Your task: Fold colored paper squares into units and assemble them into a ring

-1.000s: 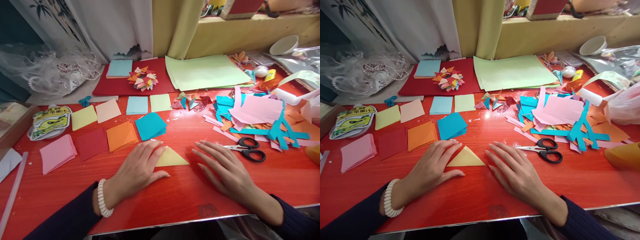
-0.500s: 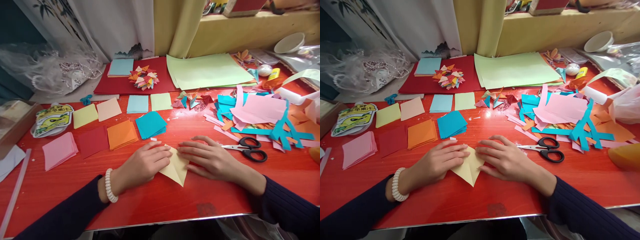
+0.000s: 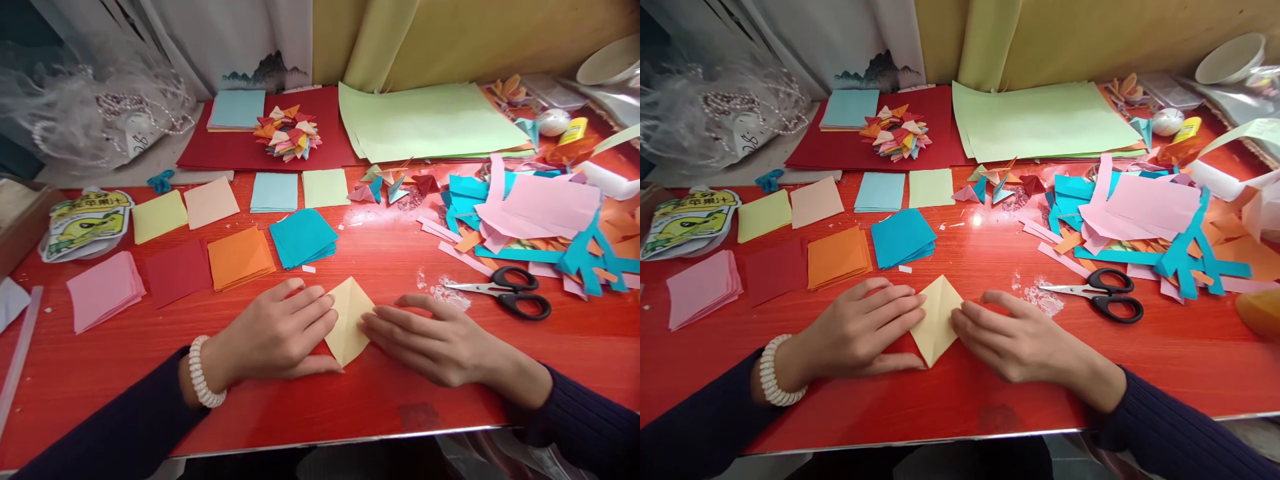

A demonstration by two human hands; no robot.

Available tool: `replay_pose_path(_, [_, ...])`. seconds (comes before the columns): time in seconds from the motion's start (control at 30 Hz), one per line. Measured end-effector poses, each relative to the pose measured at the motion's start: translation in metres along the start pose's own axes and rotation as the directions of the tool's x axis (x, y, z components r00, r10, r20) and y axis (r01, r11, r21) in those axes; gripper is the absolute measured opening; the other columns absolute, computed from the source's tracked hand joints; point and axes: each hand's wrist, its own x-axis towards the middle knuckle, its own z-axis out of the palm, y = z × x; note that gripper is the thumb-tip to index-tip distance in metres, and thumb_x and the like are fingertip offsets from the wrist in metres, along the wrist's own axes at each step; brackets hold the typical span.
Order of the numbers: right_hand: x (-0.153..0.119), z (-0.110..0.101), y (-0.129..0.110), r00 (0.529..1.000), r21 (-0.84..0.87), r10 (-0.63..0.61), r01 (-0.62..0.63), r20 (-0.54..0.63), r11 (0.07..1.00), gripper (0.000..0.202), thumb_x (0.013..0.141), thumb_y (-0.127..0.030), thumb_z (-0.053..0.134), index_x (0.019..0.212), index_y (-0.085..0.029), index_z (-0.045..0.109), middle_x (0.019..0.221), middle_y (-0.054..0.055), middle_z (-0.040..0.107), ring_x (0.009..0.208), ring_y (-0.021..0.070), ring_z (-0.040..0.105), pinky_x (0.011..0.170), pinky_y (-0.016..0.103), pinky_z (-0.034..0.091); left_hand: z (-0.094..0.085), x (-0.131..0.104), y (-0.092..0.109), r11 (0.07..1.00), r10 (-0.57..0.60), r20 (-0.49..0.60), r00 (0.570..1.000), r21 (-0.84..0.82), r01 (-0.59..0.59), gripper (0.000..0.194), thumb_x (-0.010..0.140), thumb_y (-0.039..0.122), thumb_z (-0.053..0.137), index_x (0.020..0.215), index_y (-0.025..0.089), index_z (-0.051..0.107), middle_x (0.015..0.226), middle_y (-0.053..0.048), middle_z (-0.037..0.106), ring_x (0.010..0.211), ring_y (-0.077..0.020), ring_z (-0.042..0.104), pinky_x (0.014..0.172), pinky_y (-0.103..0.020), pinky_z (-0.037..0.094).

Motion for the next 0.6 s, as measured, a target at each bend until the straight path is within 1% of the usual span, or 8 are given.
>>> replay_pose_path(0.07, [-0.001,0.002,0.001,0.998,-0.026,0.064,-0.064,0.008,0.998,0.018,0.085,-0.008,0.049,0.097,-0.01,0.062,0.099,0.006,0.067,0.093,0.018,0.058,0.075,0.037,0.047,0.001,-0.001,0.0,1.0,0.005,-0.003,1.0,0.026,-0.005,0.042,0.082,0.047,0.053,0.099,0.009,0.06,0.098,-0.009,0.066,0.095,-0.0232,0.058,0.083,-0.038,0.042])
replay_pose_path(0.13, [0.0,0.001,0.0,0.996,-0.028,0.088,-0.088,0.012,0.996,0.016,0.083,-0.013,0.054,0.098,-0.011,0.061,0.097,0.004,0.067,0.092,0.0178,0.057,0.074,0.037,0.045,0.001,-0.001,0.001,0.998,0.012,-0.013,1.0,0.055,-0.011,0.034,0.083,0.038,0.055,0.1,0.009,0.06,0.096,-0.008,0.066,0.093,-0.022,0.059,0.082,-0.037,0.043])
replay_pose_path(0.23, [0.005,-0.002,-0.004,0.998,0.023,0.067,-0.068,0.015,0.997,0.02,0.087,-0.01,0.047,0.101,-0.011,0.06,0.1,0.004,0.067,0.094,0.0172,0.056,0.075,0.036,0.043,0.002,0.0,0.005,0.996,0.015,-0.027,1.0,0.085,-0.012,0.024,0.083,0.026,0.057,0.098,0.008,0.061,0.093,-0.007,0.066,0.088,-0.0198,0.059,0.078,-0.034,0.045])
replay_pose_path(0.3, [0.008,-0.002,-0.006,0.997,0.081,0.075,-0.076,0.018,0.994,0.024,0.089,-0.007,0.04,0.1,-0.01,0.06,0.1,0.005,0.067,0.092,0.0169,0.056,0.074,0.036,0.043,0.001,0.0,0.006,0.997,-0.003,-0.016,1.0,0.074,0.004,0.025,0.083,0.027,0.058,0.097,0.007,0.061,0.092,-0.007,0.066,0.087,-0.0199,0.059,0.077,-0.034,0.046])
replay_pose_path(0.37, [0.01,0.001,-0.008,0.993,0.149,0.117,-0.118,0.021,0.982,0.024,0.09,-0.007,0.038,0.098,-0.01,0.06,0.098,0.005,0.067,0.089,0.0166,0.057,0.073,0.035,0.042,0.001,0.001,0.008,0.998,-0.028,-0.007,1.0,0.062,0.028,0.03,0.083,0.033,0.058,0.096,0.006,0.061,0.093,-0.008,0.065,0.087,-0.0212,0.059,0.077,-0.036,0.047])
replay_pose_path(0.43, [0.01,0.005,-0.009,0.984,0.213,0.177,-0.179,0.03,0.96,0.02,0.089,-0.009,0.04,0.098,-0.011,0.058,0.095,0.005,0.067,0.087,0.0164,0.056,0.07,0.033,0.041,0.0,0.002,0.009,0.997,-0.045,-0.008,0.999,0.069,0.045,0.034,0.082,0.036,0.058,0.096,0.005,0.061,0.096,-0.01,0.065,0.088,-0.0224,0.059,0.077,-0.036,0.047])
replay_pose_path(0.5, [0.009,0.008,-0.01,0.97,0.252,0.24,-0.241,0.039,0.937,0.015,0.087,-0.012,0.046,0.098,-0.012,0.057,0.092,0.006,0.066,0.084,0.0164,0.056,0.068,0.032,0.041,0.001,0.002,0.009,0.996,-0.045,-0.014,0.999,0.078,0.046,0.034,0.083,0.034,0.057,0.097,0.004,0.061,0.099,-0.01,0.065,0.09,-0.022,0.059,0.079,-0.035,0.048])
replay_pose_path(0.6, [0.008,0.01,-0.011,0.963,0.263,0.263,-0.269,0.06,0.926,0.015,0.085,-0.014,0.051,0.1,-0.013,0.056,0.09,0.006,0.065,0.08,0.0158,0.054,0.067,0.032,0.04,0.001,0.002,0.01,0.996,-0.062,-0.007,0.998,0.065,0.062,0.032,0.085,0.034,0.055,0.098,0.005,0.061,0.1,-0.009,0.065,0.089,-0.0203,0.059,0.082,-0.033,0.048])
